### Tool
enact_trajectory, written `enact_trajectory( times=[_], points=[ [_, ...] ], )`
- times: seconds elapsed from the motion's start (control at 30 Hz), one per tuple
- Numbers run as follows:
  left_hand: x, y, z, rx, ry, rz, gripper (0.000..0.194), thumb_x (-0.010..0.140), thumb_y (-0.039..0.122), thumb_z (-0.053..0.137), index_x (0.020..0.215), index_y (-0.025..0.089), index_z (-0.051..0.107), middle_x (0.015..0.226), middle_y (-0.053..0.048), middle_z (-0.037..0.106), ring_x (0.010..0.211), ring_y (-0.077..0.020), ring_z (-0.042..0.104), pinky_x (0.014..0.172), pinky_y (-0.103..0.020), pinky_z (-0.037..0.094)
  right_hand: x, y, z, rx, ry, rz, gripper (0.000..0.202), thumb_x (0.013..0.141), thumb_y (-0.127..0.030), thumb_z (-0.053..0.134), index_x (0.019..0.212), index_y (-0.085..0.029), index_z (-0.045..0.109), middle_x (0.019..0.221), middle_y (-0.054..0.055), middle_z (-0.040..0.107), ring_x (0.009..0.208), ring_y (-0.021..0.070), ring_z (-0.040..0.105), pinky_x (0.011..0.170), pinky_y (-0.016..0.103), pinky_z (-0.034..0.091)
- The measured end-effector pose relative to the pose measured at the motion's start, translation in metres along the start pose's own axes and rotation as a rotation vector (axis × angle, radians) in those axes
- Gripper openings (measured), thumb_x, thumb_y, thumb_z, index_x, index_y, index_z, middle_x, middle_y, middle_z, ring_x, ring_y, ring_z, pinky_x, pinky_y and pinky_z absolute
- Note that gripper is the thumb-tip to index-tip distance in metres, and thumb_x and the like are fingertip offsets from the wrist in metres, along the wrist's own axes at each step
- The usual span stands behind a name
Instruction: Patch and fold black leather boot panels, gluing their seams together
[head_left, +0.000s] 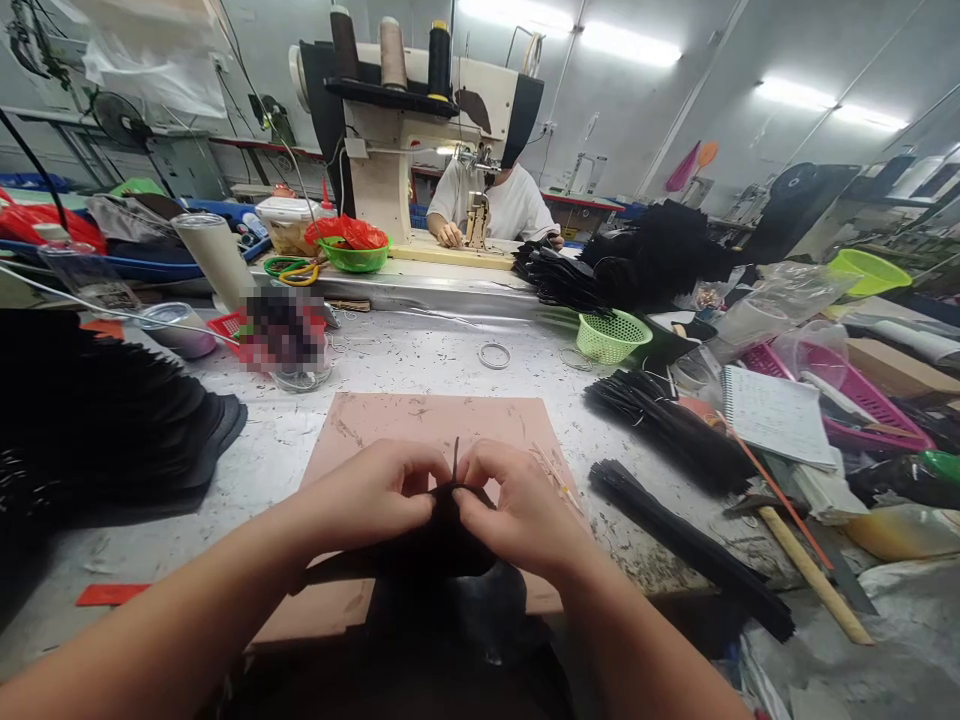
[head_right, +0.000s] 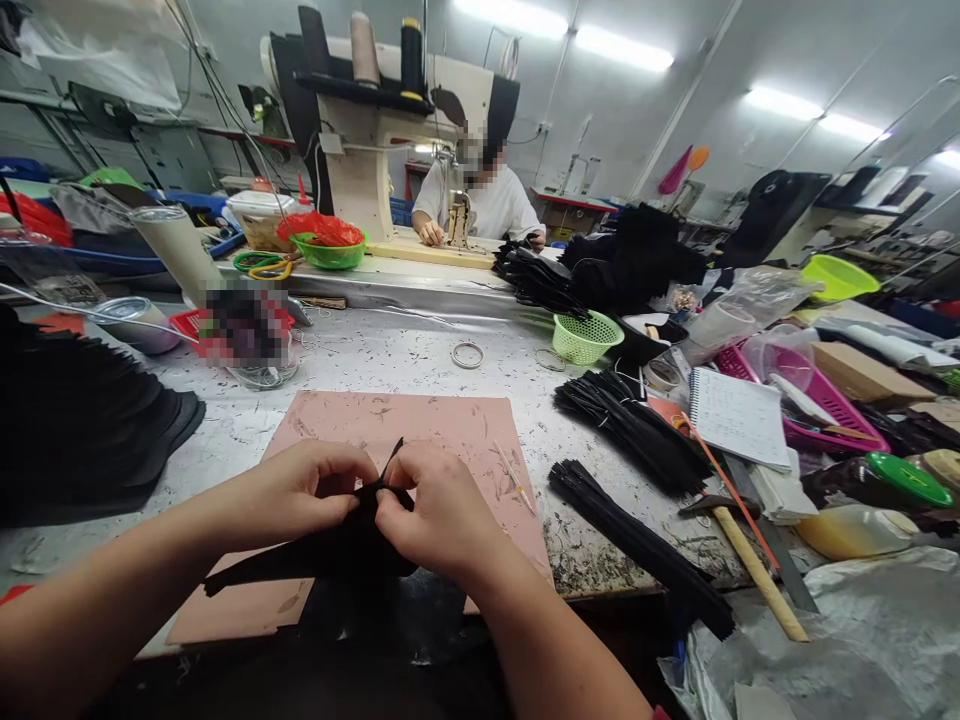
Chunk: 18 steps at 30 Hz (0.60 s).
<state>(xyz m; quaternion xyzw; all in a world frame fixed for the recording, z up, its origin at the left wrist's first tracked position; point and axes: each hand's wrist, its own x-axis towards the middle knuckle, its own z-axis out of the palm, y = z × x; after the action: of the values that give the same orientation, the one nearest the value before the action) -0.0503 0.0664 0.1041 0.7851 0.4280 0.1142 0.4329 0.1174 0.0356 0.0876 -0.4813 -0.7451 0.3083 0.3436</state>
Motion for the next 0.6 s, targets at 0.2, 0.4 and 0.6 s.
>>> enact_trajectory(
  times=[0.2,0.4,0.6],
  points=[
    [0.002,-0.006,0.001,-0.107,0.0,-0.045,0.019,0.07,0.031,0.05,0.07,0.015,0.059,0.067,0.001,0.057,0.067,-0.0147,0.051,0.062,-0.024,0.039,0.0,0.007,-0.005,-0.053,-0.039,-0.115,0.013,0.069,-0.011,0.055,0.063,-0.019,0.046,0.08,0.001,0.051,0.074,0.0136,0.051,0.067,0.026,0.041],
    [0.003,-0.007,0.003,-0.091,-0.002,-0.093,0.017,0.068,0.03,0.052,0.073,0.015,0.059,0.057,0.005,0.047,0.056,-0.0113,0.044,0.052,-0.022,0.033,0.002,0.015,-0.01,-0.047,-0.099,-0.176,0.016,0.071,-0.009,0.054,0.061,-0.019,0.046,0.078,0.0,0.054,0.074,0.013,0.052,0.07,0.027,0.041],
    [0.004,-0.006,0.003,-0.045,-0.034,-0.109,0.02,0.068,0.031,0.05,0.077,0.015,0.06,0.054,0.006,0.043,0.053,-0.0108,0.04,0.05,-0.022,0.03,0.003,0.015,-0.007,-0.1,-0.128,-0.112,0.014,0.073,-0.011,0.053,0.064,-0.019,0.046,0.072,-0.001,0.058,0.069,0.0131,0.052,0.066,0.026,0.04]
  ],
)
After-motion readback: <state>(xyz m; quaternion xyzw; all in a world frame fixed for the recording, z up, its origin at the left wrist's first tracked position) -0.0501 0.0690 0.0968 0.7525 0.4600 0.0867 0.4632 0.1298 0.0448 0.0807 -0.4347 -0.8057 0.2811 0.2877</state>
